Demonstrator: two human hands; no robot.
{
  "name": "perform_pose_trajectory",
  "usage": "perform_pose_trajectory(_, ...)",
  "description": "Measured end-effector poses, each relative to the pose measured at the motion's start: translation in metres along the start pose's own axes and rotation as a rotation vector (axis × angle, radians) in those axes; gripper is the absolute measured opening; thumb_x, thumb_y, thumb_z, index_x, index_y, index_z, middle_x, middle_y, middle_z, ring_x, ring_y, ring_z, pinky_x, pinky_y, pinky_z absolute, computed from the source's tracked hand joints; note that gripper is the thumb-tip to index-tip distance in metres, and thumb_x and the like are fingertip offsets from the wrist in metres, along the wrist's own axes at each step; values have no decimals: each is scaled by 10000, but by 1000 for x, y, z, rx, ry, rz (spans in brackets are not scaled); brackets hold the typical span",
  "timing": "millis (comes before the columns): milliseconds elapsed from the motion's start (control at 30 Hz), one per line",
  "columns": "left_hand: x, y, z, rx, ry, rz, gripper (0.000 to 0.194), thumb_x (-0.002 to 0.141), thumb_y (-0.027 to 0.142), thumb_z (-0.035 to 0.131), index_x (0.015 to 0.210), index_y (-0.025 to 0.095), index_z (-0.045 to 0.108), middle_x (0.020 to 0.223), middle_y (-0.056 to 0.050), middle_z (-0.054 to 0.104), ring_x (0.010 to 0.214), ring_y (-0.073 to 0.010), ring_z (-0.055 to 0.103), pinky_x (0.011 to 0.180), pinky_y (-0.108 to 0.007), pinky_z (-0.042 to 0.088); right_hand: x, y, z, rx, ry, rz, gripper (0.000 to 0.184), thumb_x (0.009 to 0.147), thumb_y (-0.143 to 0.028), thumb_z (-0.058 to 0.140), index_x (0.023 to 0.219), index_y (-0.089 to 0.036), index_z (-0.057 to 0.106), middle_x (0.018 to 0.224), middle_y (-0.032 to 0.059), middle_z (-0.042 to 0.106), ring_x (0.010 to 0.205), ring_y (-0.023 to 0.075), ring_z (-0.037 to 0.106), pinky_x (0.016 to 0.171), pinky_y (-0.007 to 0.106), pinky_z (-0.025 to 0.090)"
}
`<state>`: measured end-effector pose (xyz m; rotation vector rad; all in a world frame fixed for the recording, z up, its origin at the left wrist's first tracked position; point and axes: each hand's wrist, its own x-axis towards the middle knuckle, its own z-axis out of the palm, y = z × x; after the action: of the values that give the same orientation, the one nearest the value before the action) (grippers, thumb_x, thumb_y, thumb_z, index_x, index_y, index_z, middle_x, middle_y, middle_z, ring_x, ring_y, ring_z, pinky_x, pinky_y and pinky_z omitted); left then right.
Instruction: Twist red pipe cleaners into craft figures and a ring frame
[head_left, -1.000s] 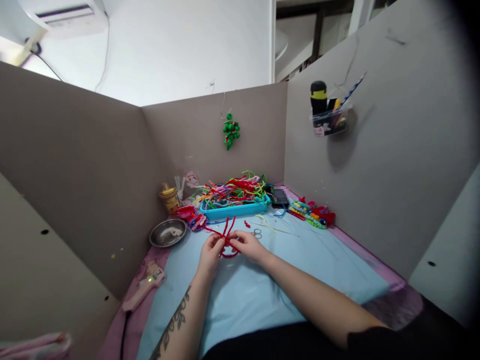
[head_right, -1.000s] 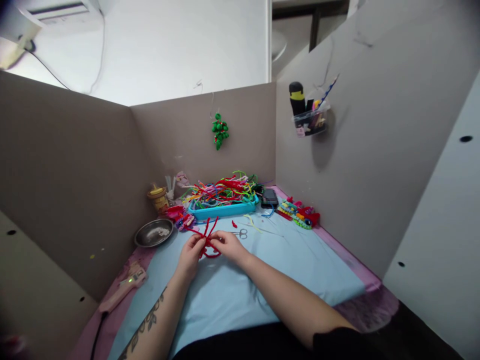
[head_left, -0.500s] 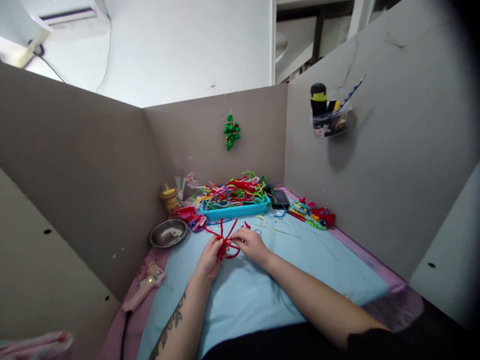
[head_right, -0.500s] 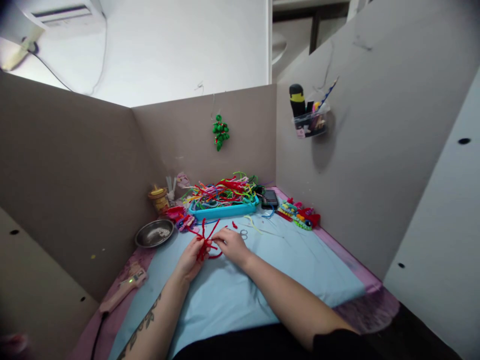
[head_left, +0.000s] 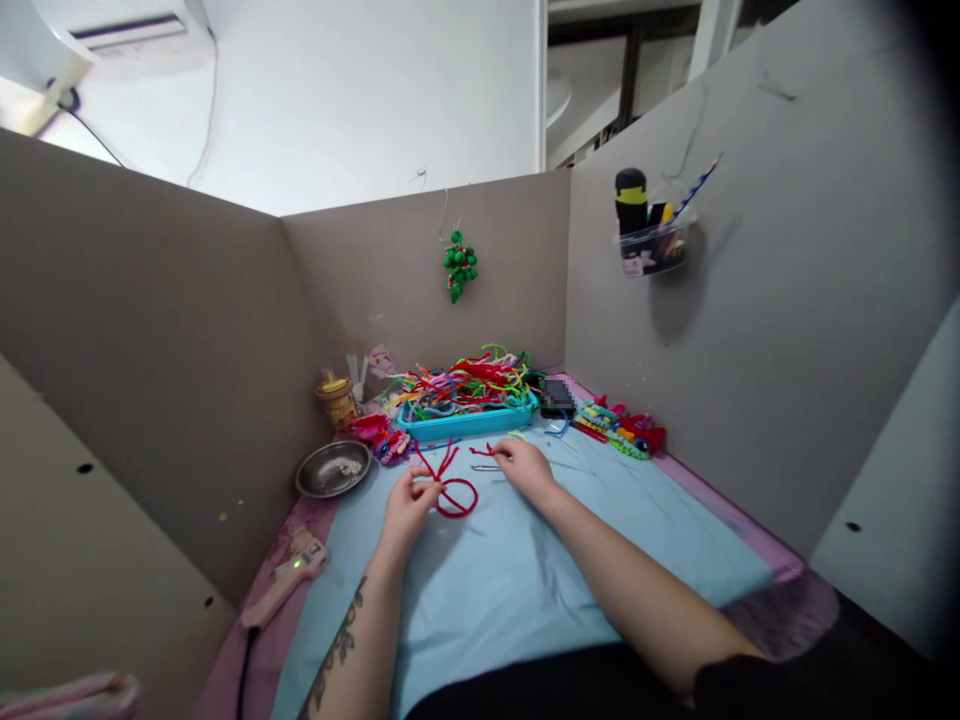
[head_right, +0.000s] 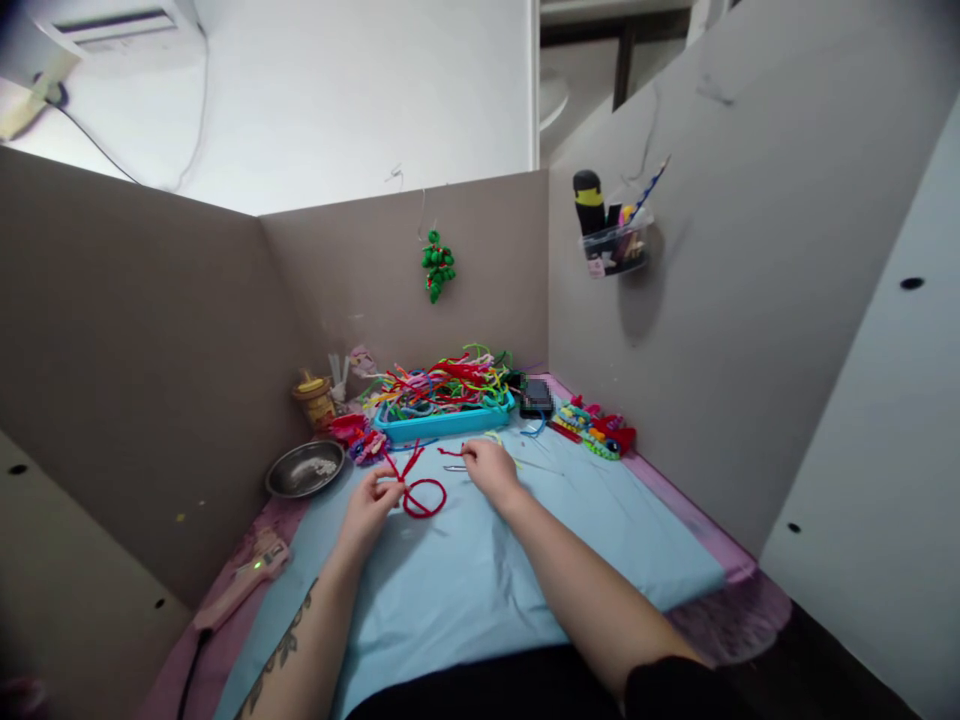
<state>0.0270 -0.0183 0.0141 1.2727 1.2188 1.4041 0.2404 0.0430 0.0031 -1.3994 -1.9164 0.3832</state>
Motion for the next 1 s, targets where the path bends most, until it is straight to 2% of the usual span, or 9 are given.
perform_pose_trajectory(100,5,0,-15,90,256,10,360,575,363,661,837,150,536,552,17,610,486,-107,513,505,-209,367,1,-2,-2,68,-179,-99,220,779,-278,530,907,-209,695,903,28,699,857,171,608,756,236,419)
perform_pose_trajectory(167,6,-1,-24,167,343,-11,330,578,355,634,819,145,555,541,18,598,480,-113,510,493,-212,360,5,1,-9,72,-133,-64,255,816,-272,472,939,-205,685,919,28,697,862,168,607,752,234,419)
perform_pose_trajectory(267,6,-5,-35,368,288,-63,270,597,320,601,797,140,584,530,12,592,460,-123,503,464,-214,340,12,13,-22,-94,-59,65,260,822,-222,446,952,-215,671,932,34,686,876,169,596,736,231,405)
perform_pose_trajectory(467,6,-2,-62,903,85,-115,254,688,265,537,900,145,611,709,-62,669,636,-201,602,568,-265,402,14,27,-16,-429,-293,91,187,731,-198,572,872,-196,695,1026,88,622,965,208,549,759,247,393)
perform_pose_trajectory(633,0,16,-47,1431,313,106,312,754,233,481,1030,174,614,1112,-157,580,1012,-322,522,743,-370,405,19,21,-5,-478,-318,120,230,707,-210,590,897,-130,691,1068,154,599,1011,266,532,759,287,419)
perform_pose_trajectory(667,0,19,-39,1455,237,170,290,763,212,466,1004,194,627,1098,-133,587,1013,-303,521,753,-358,403,20,21,-5,-486,-327,125,250,708,-210,587,920,-119,685,1065,163,601,1003,268,542,755,290,425)
perform_pose_trajectory(733,5,20,-20,1443,-61,297,266,764,201,480,975,223,640,1030,-91,616,978,-248,539,792,-324,397,21,23,-3,-499,-347,133,280,712,-200,577,955,-101,674,1047,179,611,977,267,565,751,291,433)
perform_pose_trajectory(800,13,17,-6,1448,-228,299,242,759,205,495,940,225,655,953,-89,632,921,-233,559,777,-315,400,22,25,-2,-509,-362,135,289,708,-180,576,965,-89,671,1026,193,623,955,265,584,754,292,437)
perform_pose_trajectory(1000,29,3,4,1433,-349,215,157,721,163,516,768,178,665,794,-120,632,767,-230,588,678,-308,394,21,27,-1,-500,-368,99,225,707,-128,568,897,-112,688,947,187,658,903,255,613,756,286,436)
